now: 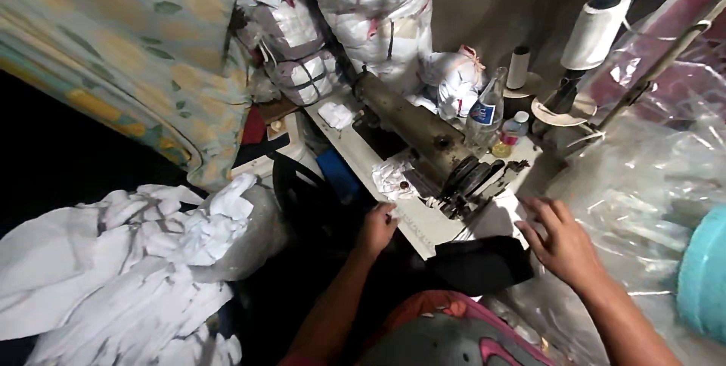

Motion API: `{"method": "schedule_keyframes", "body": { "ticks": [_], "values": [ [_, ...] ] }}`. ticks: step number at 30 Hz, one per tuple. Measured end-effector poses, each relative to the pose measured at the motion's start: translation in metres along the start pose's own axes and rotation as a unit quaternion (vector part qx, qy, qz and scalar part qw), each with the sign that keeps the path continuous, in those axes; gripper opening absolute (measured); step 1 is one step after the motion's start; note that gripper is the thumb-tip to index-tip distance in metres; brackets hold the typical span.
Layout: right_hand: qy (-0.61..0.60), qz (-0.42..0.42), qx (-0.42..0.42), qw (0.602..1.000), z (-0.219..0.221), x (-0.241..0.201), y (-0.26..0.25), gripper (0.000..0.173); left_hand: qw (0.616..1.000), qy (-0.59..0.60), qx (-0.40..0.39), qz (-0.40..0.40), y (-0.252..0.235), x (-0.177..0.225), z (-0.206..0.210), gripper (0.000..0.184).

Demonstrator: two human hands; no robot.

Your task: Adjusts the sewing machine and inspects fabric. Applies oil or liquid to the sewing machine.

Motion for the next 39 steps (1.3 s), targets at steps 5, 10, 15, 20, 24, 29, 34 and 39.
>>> {"method": "schedule_keyframes", "body": {
  "ticks": [5,10,15,20,24,29,34,39],
  "values": [
    [0.012,0.071,0.008,0.997,0.001,0.008,0.107,0.04,0.998,-0.029,0.053,-0.008,-0.069,0.01,0.012,0.048],
    [0.003,0.21,-0.057,0.976,-0.009,0.004,0.181,0.038,0.991,-0.128,0.041,-0.004,-0.096,0.011,0.031,0.048],
    [-0.004,0.264,-0.061,0.963,-0.005,-0.011,0.216,0.038,0.98,-0.198,0.027,-0.007,-0.11,-0.003,0.041,0.045],
    [-0.012,0.261,-0.072,0.962,0.006,-0.029,0.23,0.035,0.976,-0.212,0.048,-0.015,-0.112,-0.004,0.043,0.042],
    [-0.01,0.254,-0.093,0.963,0.014,-0.034,0.234,0.033,0.972,-0.226,0.051,-0.025,-0.11,-0.002,0.044,0.04],
    [-0.001,0.237,-0.089,0.968,0.015,-0.036,0.234,0.032,0.988,-0.145,0.06,-0.01,-0.096,0.006,0.034,0.04],
    [0.008,0.213,-0.07,0.975,0.02,-0.029,0.232,0.03,0.995,-0.043,0.078,0.036,-0.074,0.025,0.007,0.036],
    [-0.001,0.209,-0.081,0.975,0.025,-0.025,0.226,0.03,0.986,0.072,0.134,0.062,-0.058,0.063,-0.031,0.039]
  ]
}}
Point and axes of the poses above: each hand's wrist, its own y-axis away from the middle knuckle, its own z-axis out of the palm, x = y × z, the point moved 5 cm from there along -y, towards the middle knuckle, and after that the axes turned 7 degrees about y, right-handed, at the moved point
